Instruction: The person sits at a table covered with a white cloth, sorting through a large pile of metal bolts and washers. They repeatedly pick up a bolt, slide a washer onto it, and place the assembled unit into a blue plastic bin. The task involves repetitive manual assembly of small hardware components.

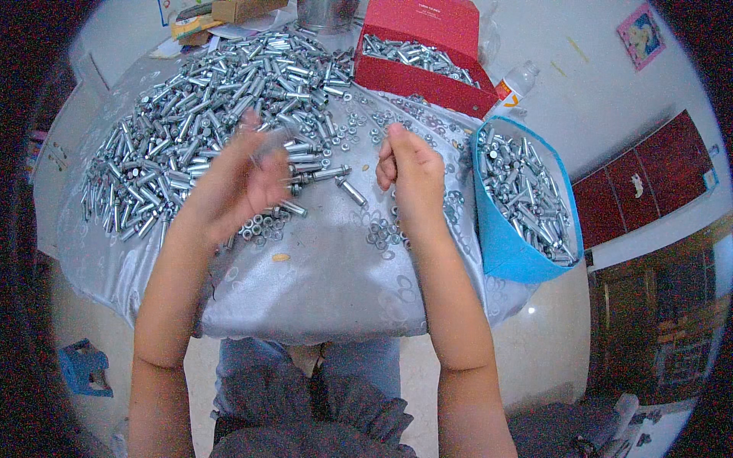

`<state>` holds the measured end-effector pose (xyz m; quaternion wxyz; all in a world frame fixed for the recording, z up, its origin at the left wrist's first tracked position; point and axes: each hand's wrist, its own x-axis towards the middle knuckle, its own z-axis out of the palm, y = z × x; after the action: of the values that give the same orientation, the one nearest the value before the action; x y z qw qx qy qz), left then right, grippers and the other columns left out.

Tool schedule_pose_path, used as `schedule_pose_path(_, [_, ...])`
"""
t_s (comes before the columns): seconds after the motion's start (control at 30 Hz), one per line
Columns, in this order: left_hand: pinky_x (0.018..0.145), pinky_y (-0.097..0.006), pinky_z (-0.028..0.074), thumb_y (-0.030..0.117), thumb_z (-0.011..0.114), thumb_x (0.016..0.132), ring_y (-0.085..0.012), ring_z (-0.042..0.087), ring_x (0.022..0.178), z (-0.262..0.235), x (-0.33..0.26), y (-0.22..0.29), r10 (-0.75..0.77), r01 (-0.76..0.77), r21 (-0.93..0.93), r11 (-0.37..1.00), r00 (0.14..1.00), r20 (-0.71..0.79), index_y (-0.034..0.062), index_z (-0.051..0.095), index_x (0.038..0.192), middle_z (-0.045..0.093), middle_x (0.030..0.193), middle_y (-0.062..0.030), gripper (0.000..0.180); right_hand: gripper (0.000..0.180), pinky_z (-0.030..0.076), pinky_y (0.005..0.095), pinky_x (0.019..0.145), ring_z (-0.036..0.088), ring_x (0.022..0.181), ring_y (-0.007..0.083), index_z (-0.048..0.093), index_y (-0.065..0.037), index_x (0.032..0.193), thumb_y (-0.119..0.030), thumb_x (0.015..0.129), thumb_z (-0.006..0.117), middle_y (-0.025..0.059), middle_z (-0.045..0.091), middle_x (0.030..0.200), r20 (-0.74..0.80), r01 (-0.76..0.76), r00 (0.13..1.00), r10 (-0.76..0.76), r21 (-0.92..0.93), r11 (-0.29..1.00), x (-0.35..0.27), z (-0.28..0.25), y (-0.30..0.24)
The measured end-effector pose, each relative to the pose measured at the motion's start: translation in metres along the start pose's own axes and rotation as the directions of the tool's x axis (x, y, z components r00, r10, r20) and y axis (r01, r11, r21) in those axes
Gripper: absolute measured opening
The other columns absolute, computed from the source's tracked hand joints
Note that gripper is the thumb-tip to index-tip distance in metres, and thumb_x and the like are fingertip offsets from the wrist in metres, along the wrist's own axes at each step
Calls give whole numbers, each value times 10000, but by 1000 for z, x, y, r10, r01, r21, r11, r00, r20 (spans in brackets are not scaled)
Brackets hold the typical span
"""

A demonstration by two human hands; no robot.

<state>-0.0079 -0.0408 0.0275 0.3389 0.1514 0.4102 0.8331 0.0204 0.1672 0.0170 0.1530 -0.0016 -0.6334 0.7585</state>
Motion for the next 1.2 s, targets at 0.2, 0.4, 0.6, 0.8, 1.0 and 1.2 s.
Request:
schedule_pose_path(0.2, [547, -257, 392, 459, 328, 878, -141, 410, 564, -29, 6, 3, 2, -130, -556, 821, 974, -225, -22, 443, 936, 456, 666, -38, 497, 333, 291, 213, 391, 365, 420, 79, 486, -41, 638, -268, 881, 472, -7, 381, 495, 54, 18, 998, -16, -31, 999, 0, -2, 3])
schedule_pose_path(0.4, [527, -246, 343, 391, 344, 884, -127, 384, 567, -34, 1, 8, 82, -157, -545, 824, 984, -160, -15, 469, 910, 461, 671, -31, 426, 320, 280, 202, 410, 353, 429, 55, 514, -33, 647, -253, 878, 482, -17, 404, 487, 139, 54, 990, -24, -212, 976, -4, 6, 10])
schedule_pose_path(0.6, [515, -249, 323, 313, 342, 884, -126, 344, 540, -54, -1, 32, 154, -304, -498, 812, 935, -320, 5, 444, 887, 415, 628, -18, 325, 335, 269, 196, 426, 354, 447, 40, 539, -37, 643, -278, 871, 493, -31, 419, 496, 203, 82, 979, -2, -383, 920, -8, 9, 13])
schedule_pose_path(0.8, [507, -233, 362, 224, 392, 873, -106, 398, 528, -83, 4, 43, 303, -466, -258, 846, 820, -486, -3, 493, 929, 452, 622, -4, 254, 316, 275, 205, 434, 366, 468, 39, 561, -35, 657, -276, 855, 514, -33, 425, 501, 206, 95, 979, 10, -490, 867, -9, 8, 16])
schedule_pose_path(1.0, [514, -221, 368, 247, 475, 838, -96, 428, 574, -93, 14, 46, 438, -379, 237, 894, 637, -634, 20, 509, 939, 485, 720, -21, 251, 294, 305, 232, 458, 391, 495, 63, 577, -20, 681, -261, 841, 528, -1, 467, 524, 250, 178, 968, -30, -596, 783, -8, 3, 19])
schedule_pose_path(1.2, [752, -378, 420, 139, 593, 672, -279, 525, 842, -108, 19, 29, 928, 233, 949, -211, 352, 120, 14, 512, 1020, 530, 986, -172, 379, 272, 342, 251, 480, 422, 515, 80, 588, -8, 707, -244, 832, 536, 51, 511, 548, 265, 224, 962, -59, -652, 724, -8, 2, 13])
